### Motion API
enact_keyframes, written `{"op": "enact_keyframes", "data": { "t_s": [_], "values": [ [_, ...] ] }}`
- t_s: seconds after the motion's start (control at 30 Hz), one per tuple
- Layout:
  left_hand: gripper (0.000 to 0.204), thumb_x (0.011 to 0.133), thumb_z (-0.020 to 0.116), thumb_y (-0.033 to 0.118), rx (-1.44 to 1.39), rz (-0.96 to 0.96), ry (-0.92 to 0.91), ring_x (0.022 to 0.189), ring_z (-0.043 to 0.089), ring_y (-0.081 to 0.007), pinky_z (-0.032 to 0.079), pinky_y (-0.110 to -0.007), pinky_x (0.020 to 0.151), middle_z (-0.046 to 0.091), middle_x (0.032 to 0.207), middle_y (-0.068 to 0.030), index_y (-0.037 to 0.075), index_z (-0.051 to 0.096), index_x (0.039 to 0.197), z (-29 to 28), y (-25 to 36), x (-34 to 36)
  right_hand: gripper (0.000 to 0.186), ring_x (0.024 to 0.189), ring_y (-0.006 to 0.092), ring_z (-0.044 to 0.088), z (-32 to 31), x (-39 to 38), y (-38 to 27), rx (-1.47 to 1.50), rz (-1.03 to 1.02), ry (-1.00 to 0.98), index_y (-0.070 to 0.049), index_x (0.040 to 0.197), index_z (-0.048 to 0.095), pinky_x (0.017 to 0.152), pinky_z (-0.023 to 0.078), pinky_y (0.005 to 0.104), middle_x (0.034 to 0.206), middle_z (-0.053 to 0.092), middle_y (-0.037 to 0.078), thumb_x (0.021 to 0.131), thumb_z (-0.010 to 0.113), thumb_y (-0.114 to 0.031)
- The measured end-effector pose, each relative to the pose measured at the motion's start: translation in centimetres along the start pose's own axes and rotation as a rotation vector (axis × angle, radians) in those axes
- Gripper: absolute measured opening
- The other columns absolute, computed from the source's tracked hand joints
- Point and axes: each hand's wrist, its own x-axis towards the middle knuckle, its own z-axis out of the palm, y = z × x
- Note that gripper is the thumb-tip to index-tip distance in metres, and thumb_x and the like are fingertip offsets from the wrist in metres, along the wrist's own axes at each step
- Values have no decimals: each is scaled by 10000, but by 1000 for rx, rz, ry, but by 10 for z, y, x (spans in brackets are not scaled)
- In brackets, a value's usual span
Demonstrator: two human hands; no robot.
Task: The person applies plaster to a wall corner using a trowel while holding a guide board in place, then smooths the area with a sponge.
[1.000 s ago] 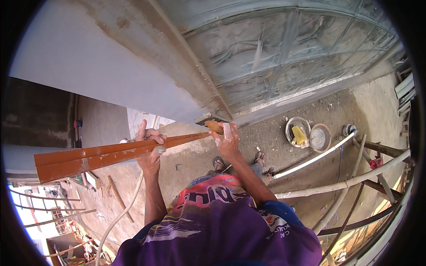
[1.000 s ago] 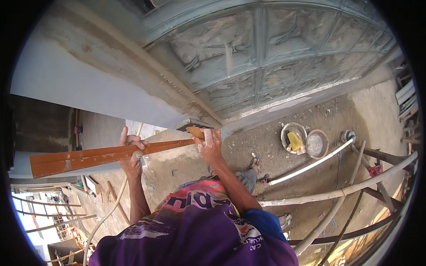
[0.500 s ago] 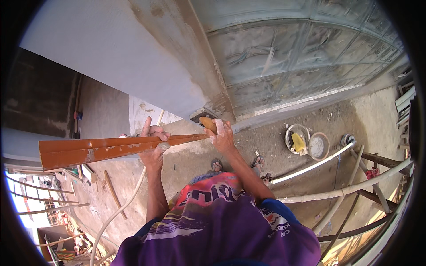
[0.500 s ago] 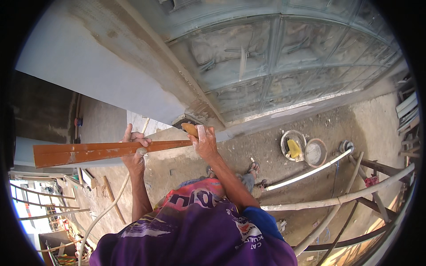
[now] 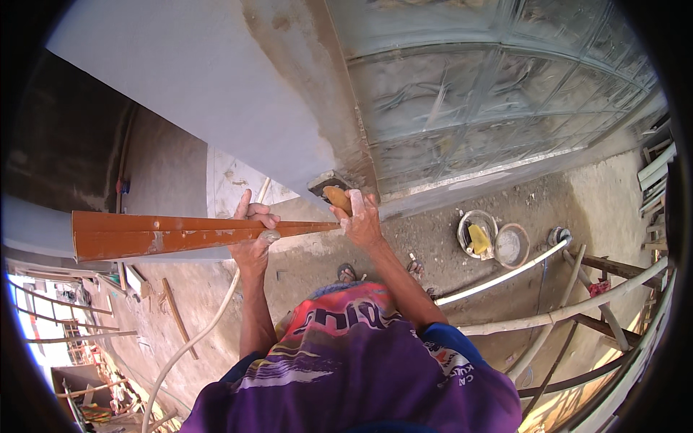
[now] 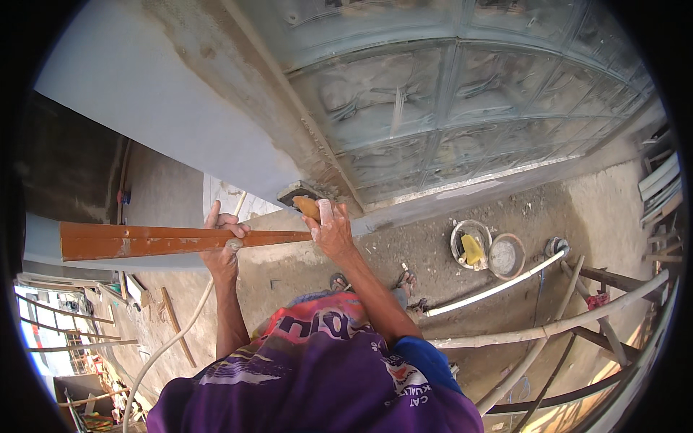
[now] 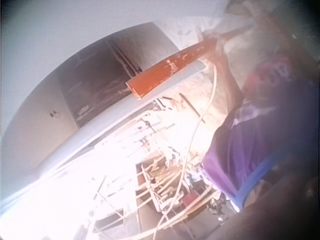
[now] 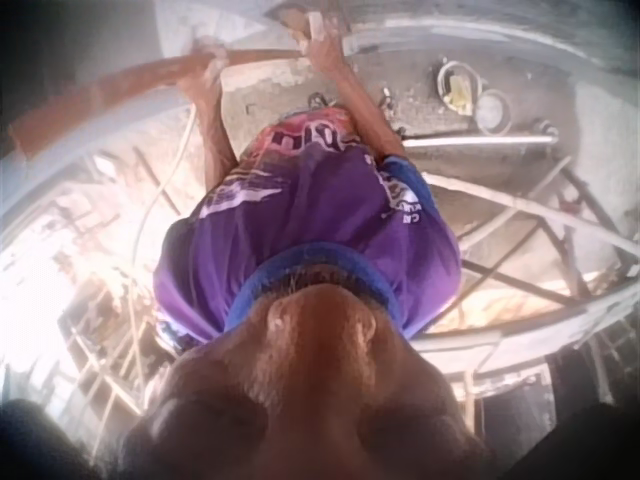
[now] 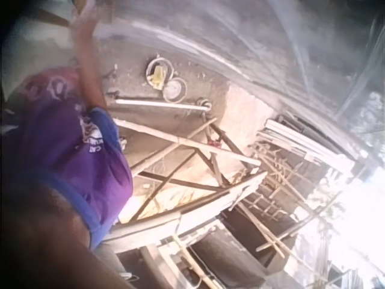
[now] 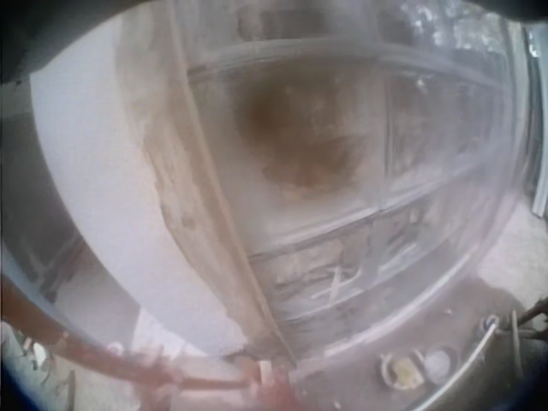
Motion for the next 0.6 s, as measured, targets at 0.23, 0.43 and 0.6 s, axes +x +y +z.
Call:
{"op": "enact_keyframes", "data": {
  "t_s": [0.23, 0.43, 0.6],
  "values": [
    [827, 676, 803, 307, 38, -13, 54, 724, 589, -153, 565, -338, 732, 573, 930, -98, -61, 422, 1310, -5, -3, -2, 393, 795, 331, 545, -43, 38, -35, 87, 56, 251, 43, 976, 509, 668, 478, 410, 877, 595, 202, 731, 758, -139],
    [808, 647, 820, 146, -37, -38, 35, 755, 579, -145, 542, -322, 759, 570, 971, -111, -39, 422, 1326, -2, -3, -2, 392, 796, 339, 551, -23, 34, -19, 3, 7, 57, 35, 1004, 503, 705, 419, 439, 867, 589, 194, 747, 737, -147],
    [823, 635, 825, 164, -108, -10, 19, 752, 578, -141, 540, -315, 765, 570, 970, -105, -41, 424, 1324, -7, -8, 1, 369, 795, 345, 573, -21, 7, -20, 49, 6, 41, 27, 984, 513, 753, 407, 426, 864, 600, 193, 745, 734, -146]
  ]
}}
